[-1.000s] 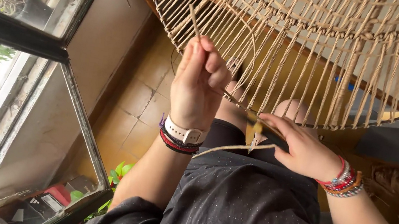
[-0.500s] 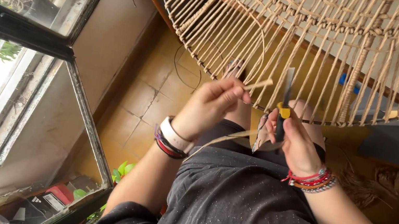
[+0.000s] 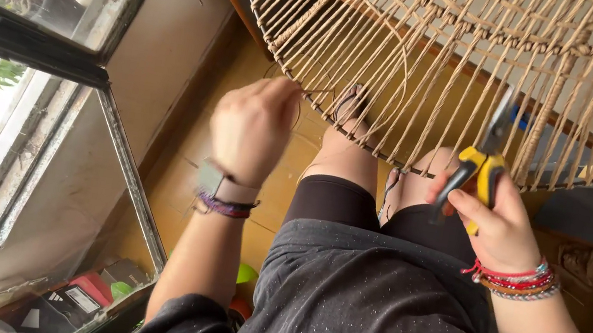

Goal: Weaving and gluing rattan strips onto a large wicker frame using a hot glue gun and scissors

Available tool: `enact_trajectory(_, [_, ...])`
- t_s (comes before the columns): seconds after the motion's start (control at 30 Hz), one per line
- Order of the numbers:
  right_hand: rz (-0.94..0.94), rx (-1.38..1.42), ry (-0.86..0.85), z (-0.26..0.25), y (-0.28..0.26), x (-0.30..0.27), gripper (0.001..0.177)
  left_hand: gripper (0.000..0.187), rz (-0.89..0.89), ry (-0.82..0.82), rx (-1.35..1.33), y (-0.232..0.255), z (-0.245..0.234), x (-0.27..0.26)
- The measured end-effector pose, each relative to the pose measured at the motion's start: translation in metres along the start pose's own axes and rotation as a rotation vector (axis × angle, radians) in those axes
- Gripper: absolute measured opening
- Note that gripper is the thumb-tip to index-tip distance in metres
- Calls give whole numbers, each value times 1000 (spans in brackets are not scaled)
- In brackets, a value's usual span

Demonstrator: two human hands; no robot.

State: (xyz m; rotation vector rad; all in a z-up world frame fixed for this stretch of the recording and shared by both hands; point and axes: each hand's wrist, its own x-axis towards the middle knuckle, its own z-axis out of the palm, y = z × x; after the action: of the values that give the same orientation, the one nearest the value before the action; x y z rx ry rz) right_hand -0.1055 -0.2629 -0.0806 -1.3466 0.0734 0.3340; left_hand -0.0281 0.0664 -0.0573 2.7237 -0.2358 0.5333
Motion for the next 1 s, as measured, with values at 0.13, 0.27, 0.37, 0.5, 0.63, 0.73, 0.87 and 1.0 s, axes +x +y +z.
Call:
enact_trajectory(0.13, [47,23,-111,-7,-2,6,51,16,104,-72,-363,13,38,7])
enact_trajectory(0.27, [196,62,-305,-15,-3,9,67,9,152,23,-416,15,64,11])
enact_trajectory(0.37, [357,72,-371,-18,4,7,39,7,205,54,-420,12,70,16])
enact_trajectory(0.5, [465,-166,-257,-4,13,19,44,11,285,46,-374,9,75,22])
enact_trajectory(0.63, [587,-199,-159,20,17,29,52,12,345,13,-357,5,79,28])
enact_trajectory(0.73, [585,-134,-91,38,7,35,46,12,363,-25,-374,-2,83,30])
enact_trajectory(0.87, [569,-104,-62,47,8,42,44,18,403,-94,-430,-10,87,33])
enact_trajectory(1.0, [469,-194,-51,47,9,45,44,17,403,-19,-495,-13,94,34])
